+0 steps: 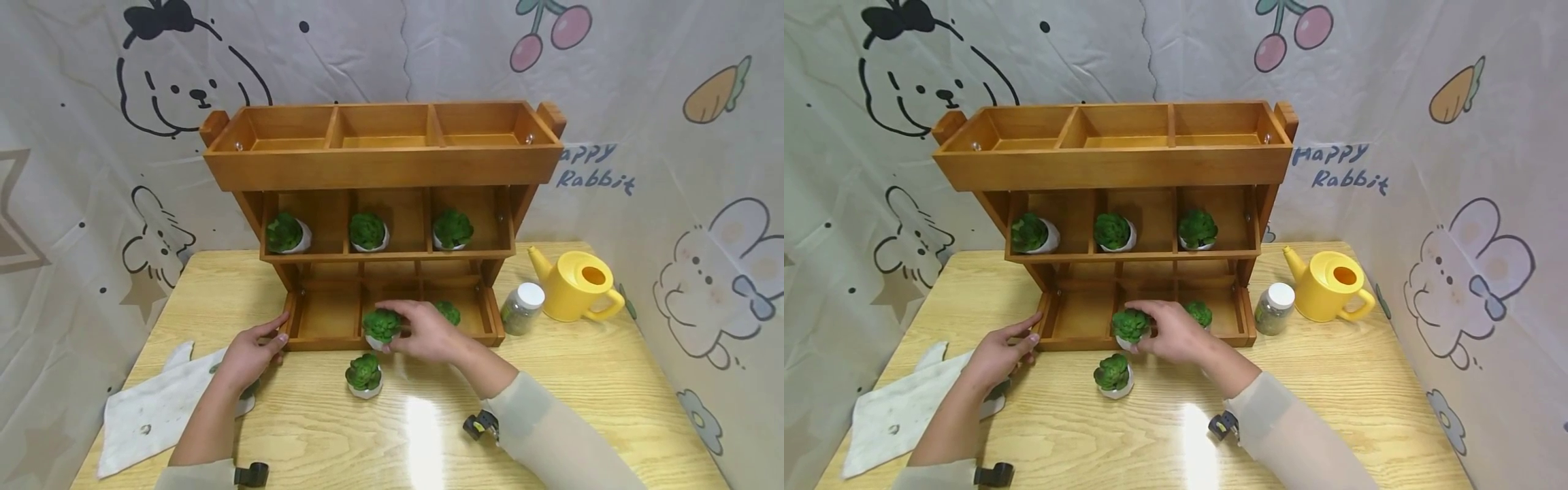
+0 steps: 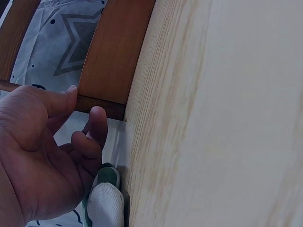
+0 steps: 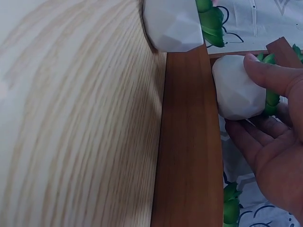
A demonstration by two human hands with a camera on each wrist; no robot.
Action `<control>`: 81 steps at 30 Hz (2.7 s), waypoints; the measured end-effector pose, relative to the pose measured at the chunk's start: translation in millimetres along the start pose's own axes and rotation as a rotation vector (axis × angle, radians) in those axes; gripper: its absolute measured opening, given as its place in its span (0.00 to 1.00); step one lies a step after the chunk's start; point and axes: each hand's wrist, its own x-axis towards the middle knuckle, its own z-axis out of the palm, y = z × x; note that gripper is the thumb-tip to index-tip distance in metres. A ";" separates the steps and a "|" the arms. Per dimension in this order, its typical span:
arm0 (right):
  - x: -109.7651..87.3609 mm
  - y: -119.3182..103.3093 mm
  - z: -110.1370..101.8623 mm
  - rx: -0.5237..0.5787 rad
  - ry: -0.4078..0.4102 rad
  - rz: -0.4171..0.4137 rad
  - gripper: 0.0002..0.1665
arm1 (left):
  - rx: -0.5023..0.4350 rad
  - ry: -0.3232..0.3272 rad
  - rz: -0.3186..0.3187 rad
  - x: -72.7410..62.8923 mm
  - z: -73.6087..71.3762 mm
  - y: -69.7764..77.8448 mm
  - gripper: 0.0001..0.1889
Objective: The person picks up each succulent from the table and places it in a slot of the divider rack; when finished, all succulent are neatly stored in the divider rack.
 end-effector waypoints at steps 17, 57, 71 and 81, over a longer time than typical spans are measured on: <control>22.3 -2.6 7.0 0.000 0.056 0.035 0.45 | -0.013 0.001 0.000 -1.5 1.4 0.1 0.29; 33.5 13.4 18.1 -0.011 -0.050 0.087 0.46 | -0.002 0.006 0.000 -1.3 0.8 0.7 0.29; 25.8 12.2 11.3 0.069 0.024 0.051 0.44 | 0.001 -0.003 0.006 -0.5 0.9 1.3 0.29; 17.0 12.3 4.7 0.170 0.016 0.041 0.42 | 0.002 -0.002 -0.006 -1.2 0.2 -0.1 0.29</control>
